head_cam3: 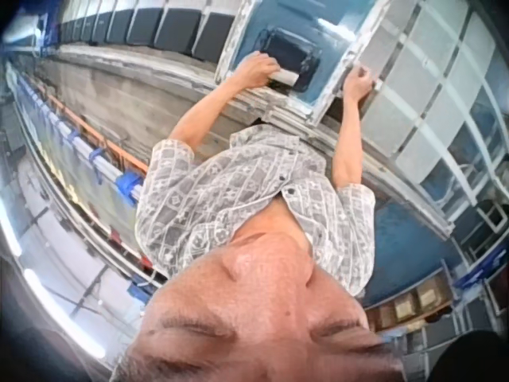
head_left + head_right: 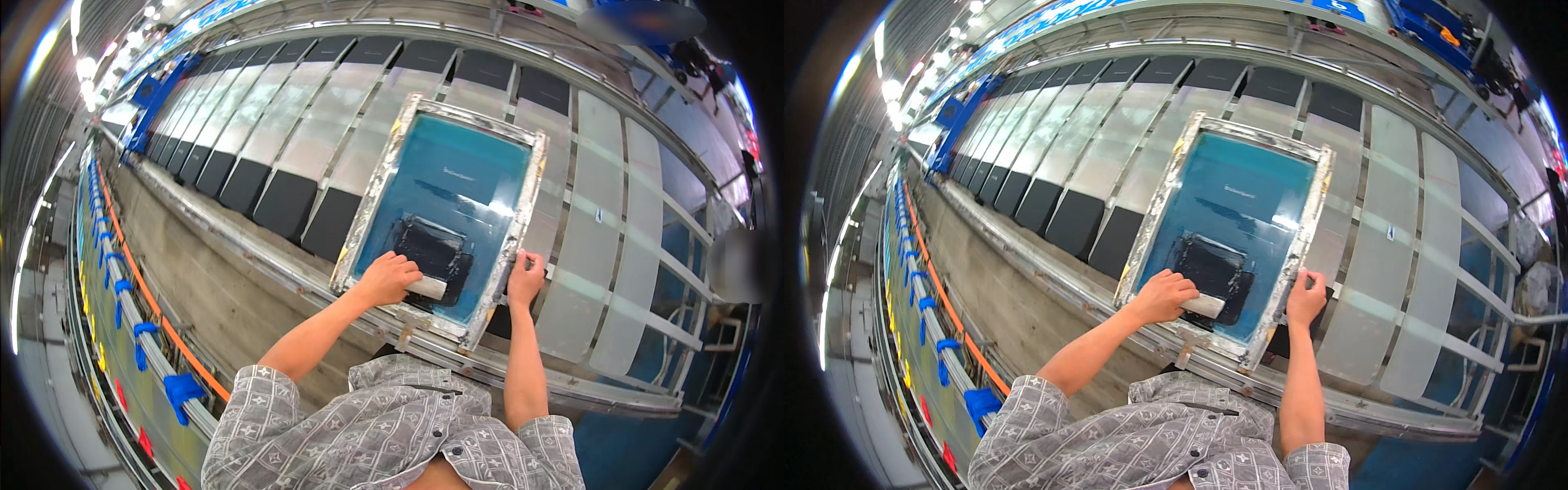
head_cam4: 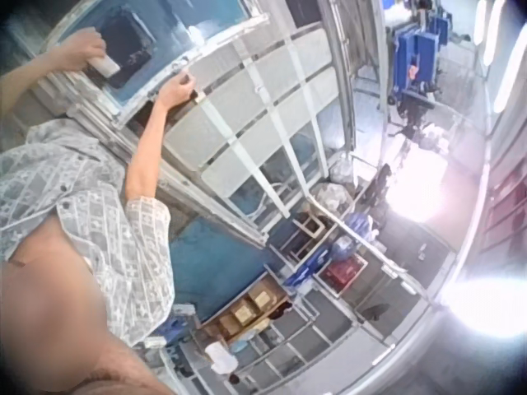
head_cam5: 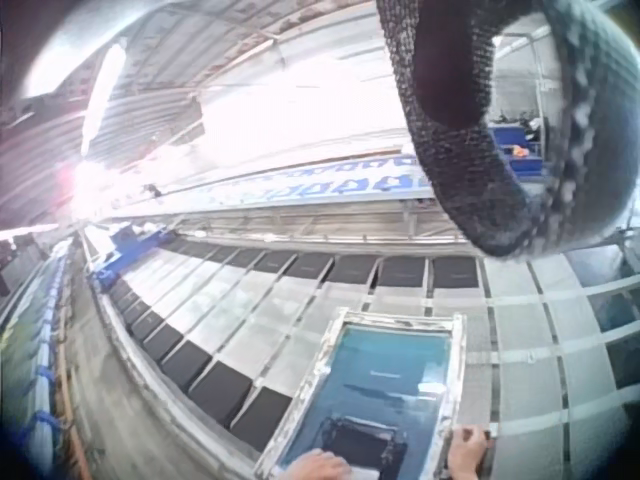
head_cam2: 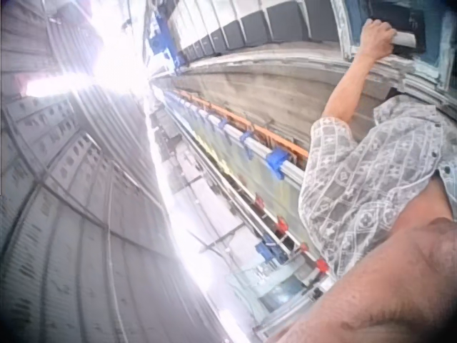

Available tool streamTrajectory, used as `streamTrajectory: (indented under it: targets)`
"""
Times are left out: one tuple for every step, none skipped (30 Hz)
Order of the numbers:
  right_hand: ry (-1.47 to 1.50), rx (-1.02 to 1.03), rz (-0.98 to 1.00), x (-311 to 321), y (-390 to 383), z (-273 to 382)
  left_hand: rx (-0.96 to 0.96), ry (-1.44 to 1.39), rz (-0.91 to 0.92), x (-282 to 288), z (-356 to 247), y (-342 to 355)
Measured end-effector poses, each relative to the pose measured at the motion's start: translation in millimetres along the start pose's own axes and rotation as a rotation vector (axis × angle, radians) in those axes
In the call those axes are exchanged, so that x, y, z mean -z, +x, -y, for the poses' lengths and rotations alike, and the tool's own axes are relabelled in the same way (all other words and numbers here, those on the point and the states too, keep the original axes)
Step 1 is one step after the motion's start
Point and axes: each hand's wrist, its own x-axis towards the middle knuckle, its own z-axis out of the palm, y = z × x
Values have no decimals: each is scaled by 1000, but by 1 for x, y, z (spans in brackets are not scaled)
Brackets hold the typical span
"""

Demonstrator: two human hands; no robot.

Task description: The person uses a squeegee to spread ink across a screen printing frame, repeatedly rolling the squeegee back and forth to distribute the ink evenly. The person moves the frame along a production line and continues the same spreading motion.

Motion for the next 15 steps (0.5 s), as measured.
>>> streamTrajectory:
  targets:
    - [12, 4, 13, -11, -5, 5, 24, -24, -5, 7, 8, -6]
    - [6, 0, 6, -17, -6, 5, 45, -57, -12, 6, 9, -7]
    - [-3, -6, 1, -20, -7, 3, 65, -90, -17, 1, 9, -9]
    - [-10, -18, 3, -21, -8, 5, 85, -53, 13, -2, 10, -14]
    - [-17, -31, 6, -22, -9, 6, 78, -46, 71, -7, 12, -15]
    - [-27, -54, 10, -22, -9, 5, 70, -38, 130, -11, 13, -15]
    - [-31, -72, 16, -22, -6, 5, 65, -22, 185, -9, 14, -11]
    - [-34, -89, 22, -21, -6, 3, 29, -87, 203, -6, 20, -4]
    - [-52, -89, 21, -20, -6, 0, 10, -96, 171, -3, 27, 7]
    - [-68, -85, 19, -21, -5, -4, -10, -101, 136, 1, 36, 21]
    - [-82, -78, 23, -23, -5, -7, -23, -106, 101, 5, 46, 35]
    - [-110, -85, 35, -24, -4, -10, -43, -53, 91, 7, 56, 53]
    - [-125, -90, 57, -24, -4, -10, -55, 0, 83, 7, 65, 69]
    - [-136, -96, 79, -24, -3, -8, -46, 7, 102, 8, 73, 83]
    - [-148, -101, 103, -23, -3, -7, -36, 13, 120, 10, 78, 95]
